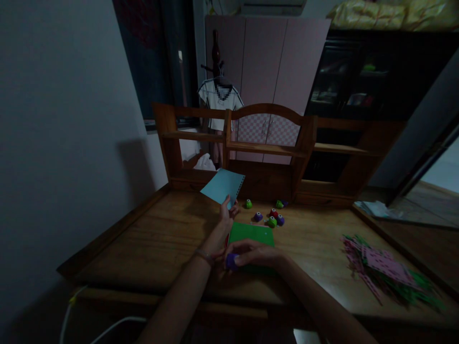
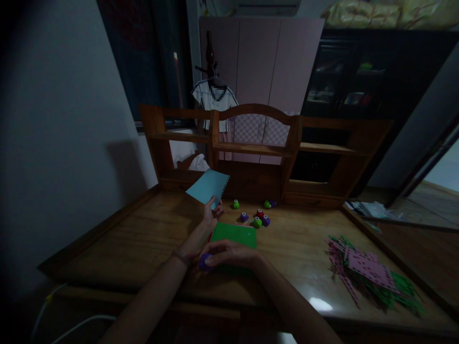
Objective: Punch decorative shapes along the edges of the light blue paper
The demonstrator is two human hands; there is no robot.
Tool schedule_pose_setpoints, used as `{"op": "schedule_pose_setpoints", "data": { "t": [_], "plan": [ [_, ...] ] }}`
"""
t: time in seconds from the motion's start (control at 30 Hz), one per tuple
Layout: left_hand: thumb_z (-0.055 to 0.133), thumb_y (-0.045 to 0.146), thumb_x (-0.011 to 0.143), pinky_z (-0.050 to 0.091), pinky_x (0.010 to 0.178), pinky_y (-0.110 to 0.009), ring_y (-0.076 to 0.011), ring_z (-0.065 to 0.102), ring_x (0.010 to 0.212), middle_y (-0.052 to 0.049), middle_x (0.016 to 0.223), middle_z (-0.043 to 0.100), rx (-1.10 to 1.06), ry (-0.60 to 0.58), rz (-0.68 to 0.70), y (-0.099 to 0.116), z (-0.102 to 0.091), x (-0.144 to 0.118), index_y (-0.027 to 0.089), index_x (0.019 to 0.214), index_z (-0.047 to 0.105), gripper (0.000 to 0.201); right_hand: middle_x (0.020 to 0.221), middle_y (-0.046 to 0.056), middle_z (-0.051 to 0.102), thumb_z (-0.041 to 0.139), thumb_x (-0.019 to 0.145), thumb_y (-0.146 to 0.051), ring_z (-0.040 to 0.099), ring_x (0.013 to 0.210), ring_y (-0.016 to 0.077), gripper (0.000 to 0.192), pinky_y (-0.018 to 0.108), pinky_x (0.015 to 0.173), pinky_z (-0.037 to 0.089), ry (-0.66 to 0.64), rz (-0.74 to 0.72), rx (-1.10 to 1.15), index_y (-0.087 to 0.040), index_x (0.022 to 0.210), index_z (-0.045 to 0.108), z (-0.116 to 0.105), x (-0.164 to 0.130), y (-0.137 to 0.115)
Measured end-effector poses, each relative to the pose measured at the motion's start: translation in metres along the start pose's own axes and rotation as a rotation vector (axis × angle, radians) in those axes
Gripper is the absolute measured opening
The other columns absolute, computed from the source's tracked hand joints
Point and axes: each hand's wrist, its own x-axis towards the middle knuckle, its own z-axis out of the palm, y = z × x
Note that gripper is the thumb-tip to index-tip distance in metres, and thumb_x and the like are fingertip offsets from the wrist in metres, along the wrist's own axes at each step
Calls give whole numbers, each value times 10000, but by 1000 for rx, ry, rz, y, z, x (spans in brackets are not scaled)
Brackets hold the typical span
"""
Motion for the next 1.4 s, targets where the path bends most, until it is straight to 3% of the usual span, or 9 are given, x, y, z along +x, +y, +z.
{"op": "schedule_pose_setpoints", "data": {
  "t": [0.2,0.27,0.4,0.5,0.6,0.67,0.8,1.03,1.4],
  "plan": [
    [610,445,731,363,460,-216,-64,389,408,26,538,467,10,30,15,1,3,-4,153,720,531,303,1003,119,620,718,711,-295,592,918,199,343,342,872,424,6,-11,-26,-94,970,615,2,-1,-2],
    [630,439,717,355,458,-202,-63,399,411,31,529,467,46,59,44,3,6,-6,151,718,532,304,968,120,627,694,729,-340,599,890,205,352,353,849,435,73,-67,-1,-95,967,607,-2,0,-1],
    [677,410,686,325,444,-185,-68,443,451,16,583,527,199,148,234,2,18,-14,137,747,564,302,959,93,628,614,757,-478,595,833,184,379,312,742,472,470,-335,80,-164,967,588,-33,0,-3],
    [676,421,691,322,441,-196,-83,446,463,2,576,534,340,115,315,-6,25,-19,127,725,601,306,1028,65,612,593,745,-530,585,753,149,412,291,710,481,841,-491,23,-210,1004,581,-64,-9,-8],
    [657,411,715,328,451,-208,-103,459,485,-6,560,534,513,15,339,-18,29,-23,136,675,616,281,979,64,618,689,662,-496,589,778,169,463,270,661,482,1116,-451,-146,-191,999,599,-84,-24,-13],
    [650,390,729,338,477,-212,-112,468,509,-10,575,548,613,-58,359,-23,29,-25,146,667,628,252,924,67,626,723,620,-488,593,785,188,488,271,626,486,1201,-416,-243,-172,973,606,-89,-31,-14],
    [677,322,713,365,541,-222,-141,500,580,-16,608,579,726,-132,393,-26,28,-27,168,660,643,167,927,72,630,732,606,-486,603,798,214,511,271,577,487,1180,-430,-288,-171,984,597,-87,-29,-11],
    [700,269,690,422,732,-262,-199,584,781,-51,766,664,754,-146,399,-26,28,-26,186,725,684,92,851,66,661,729,626,-466,623,709,195,490,254,562,459,1110,-395,-260,-177,1002,607,-84,-23,-7],
    [542,416,804,428,897,-303,-199,601,941,-67,980,671,1015,-228,417,-25,26,-29,146,909,658,312,892,66,670,753,620,-398,633,763,210,439,286,638,484,1088,-419,-223,-198,993,635,-91,-24,-1]
  ]
}}
